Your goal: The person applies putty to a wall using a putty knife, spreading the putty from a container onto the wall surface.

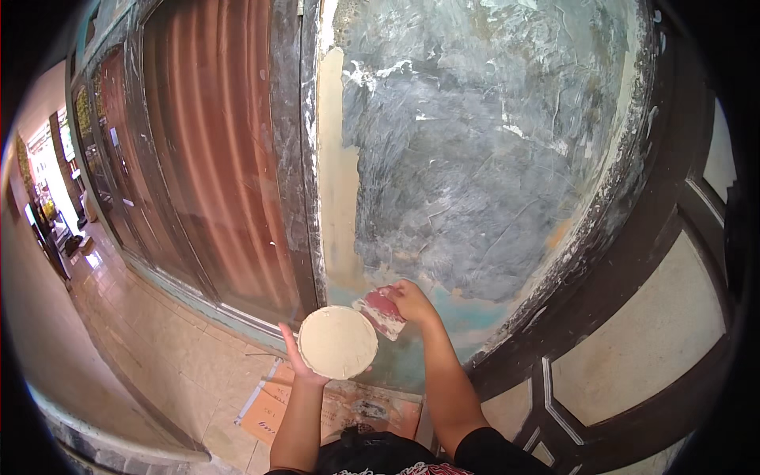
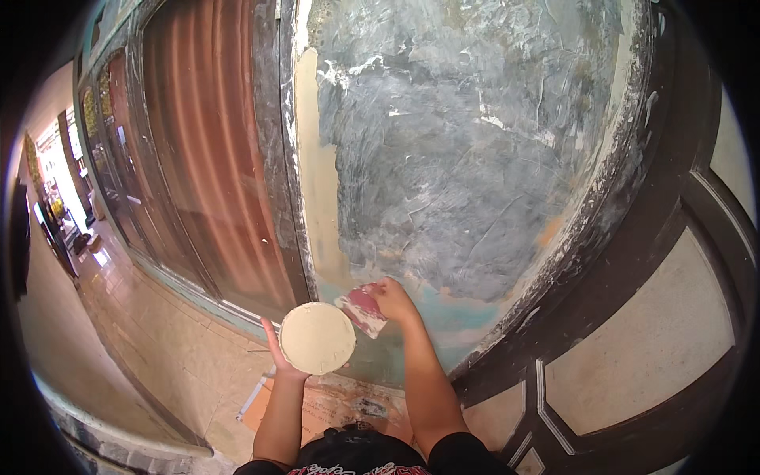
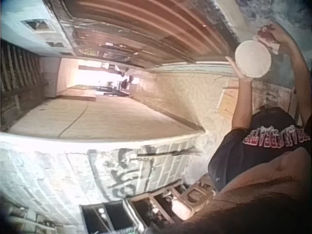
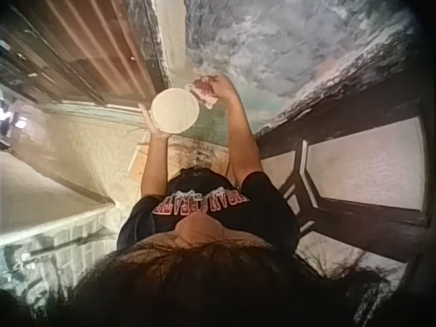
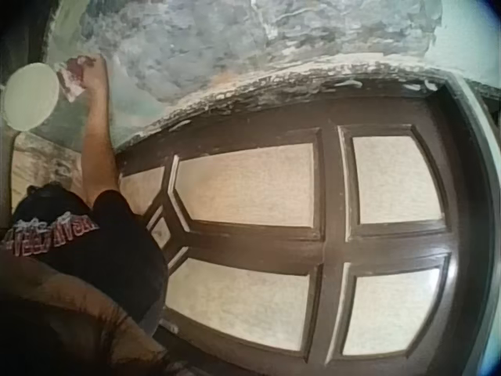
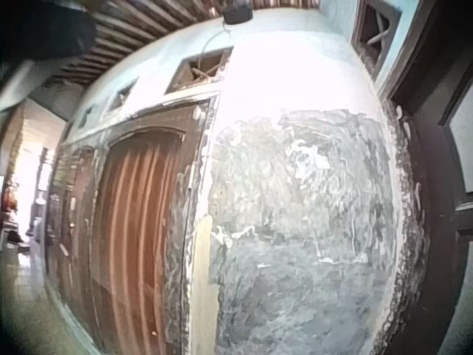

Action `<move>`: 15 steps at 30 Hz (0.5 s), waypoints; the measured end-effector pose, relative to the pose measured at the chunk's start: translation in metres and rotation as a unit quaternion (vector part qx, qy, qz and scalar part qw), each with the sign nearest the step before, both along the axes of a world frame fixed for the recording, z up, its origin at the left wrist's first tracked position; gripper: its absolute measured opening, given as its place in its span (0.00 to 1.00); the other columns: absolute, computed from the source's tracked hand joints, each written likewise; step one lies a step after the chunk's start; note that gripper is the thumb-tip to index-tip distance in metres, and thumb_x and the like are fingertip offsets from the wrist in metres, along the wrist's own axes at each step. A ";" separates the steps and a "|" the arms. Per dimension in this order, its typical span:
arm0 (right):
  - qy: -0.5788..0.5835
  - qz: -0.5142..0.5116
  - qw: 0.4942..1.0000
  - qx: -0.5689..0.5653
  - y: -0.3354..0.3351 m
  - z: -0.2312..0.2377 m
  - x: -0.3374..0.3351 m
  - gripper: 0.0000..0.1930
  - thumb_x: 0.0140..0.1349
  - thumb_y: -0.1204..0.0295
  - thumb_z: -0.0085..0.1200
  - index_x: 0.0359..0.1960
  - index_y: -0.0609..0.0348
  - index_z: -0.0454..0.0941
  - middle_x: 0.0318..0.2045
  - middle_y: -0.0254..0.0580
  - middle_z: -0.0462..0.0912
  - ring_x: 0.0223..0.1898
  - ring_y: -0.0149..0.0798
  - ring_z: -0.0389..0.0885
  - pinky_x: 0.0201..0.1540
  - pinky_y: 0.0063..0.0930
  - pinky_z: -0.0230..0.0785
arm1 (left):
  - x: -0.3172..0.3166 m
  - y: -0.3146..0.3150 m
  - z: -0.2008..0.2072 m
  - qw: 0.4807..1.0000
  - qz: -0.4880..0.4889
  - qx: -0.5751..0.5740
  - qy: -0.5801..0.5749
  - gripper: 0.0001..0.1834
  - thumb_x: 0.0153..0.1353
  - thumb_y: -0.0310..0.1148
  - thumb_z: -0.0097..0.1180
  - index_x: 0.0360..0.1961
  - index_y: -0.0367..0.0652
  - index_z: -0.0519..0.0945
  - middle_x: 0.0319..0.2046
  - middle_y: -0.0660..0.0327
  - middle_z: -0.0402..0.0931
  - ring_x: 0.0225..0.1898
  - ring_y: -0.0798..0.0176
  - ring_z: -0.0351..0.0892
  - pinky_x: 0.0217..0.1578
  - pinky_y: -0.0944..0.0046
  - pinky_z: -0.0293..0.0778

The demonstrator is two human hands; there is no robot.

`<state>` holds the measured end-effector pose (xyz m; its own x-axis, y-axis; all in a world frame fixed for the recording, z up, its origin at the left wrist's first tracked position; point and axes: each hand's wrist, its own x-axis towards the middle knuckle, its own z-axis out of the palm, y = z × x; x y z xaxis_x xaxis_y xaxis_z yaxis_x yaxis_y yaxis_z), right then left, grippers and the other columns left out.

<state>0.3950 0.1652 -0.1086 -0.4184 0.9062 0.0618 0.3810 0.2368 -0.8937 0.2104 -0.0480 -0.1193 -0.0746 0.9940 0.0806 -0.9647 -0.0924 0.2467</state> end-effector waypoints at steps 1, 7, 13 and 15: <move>0.001 -0.001 1.000 0.001 -0.003 0.002 0.003 0.16 0.71 0.64 0.61 0.45 0.69 0.80 0.34 0.40 0.86 0.32 0.31 0.82 0.38 0.27 0.75 | -0.002 0.002 -0.001 1.000 0.010 0.015 0.004 0.59 0.60 0.85 0.30 0.69 0.41 0.71 0.65 0.46 0.73 0.60 0.35 0.77 0.53 0.23 0.75; 0.144 -0.063 0.988 0.006 -0.023 0.010 0.020 0.11 0.73 0.68 0.59 0.44 0.65 0.79 0.37 0.43 0.86 0.36 0.30 0.82 0.40 0.28 0.74 | -0.020 0.017 0.019 0.996 -0.021 0.035 -0.073 0.58 0.61 0.84 0.29 0.70 0.42 0.69 0.66 0.46 0.71 0.61 0.31 0.75 0.51 0.15 0.71; 0.096 -0.044 0.984 0.142 -0.062 0.073 0.014 0.07 0.72 0.77 0.56 0.48 0.61 0.84 0.37 0.41 0.86 0.37 0.32 0.81 0.45 0.30 0.75 | -0.045 0.047 0.037 0.997 -0.008 0.045 0.062 0.60 0.58 0.86 0.29 0.73 0.44 0.64 0.70 0.42 0.64 0.65 0.25 0.68 0.49 0.05 0.65; 0.078 -0.025 0.964 0.253 -0.064 0.083 0.015 0.11 0.67 0.83 0.58 0.47 0.57 0.87 0.39 0.41 0.88 0.42 0.38 0.81 0.50 0.31 0.73 | -0.050 0.058 0.049 0.998 -0.038 0.056 0.022 0.61 0.57 0.87 0.30 0.73 0.44 0.63 0.72 0.41 0.62 0.66 0.23 0.66 0.50 0.04 0.62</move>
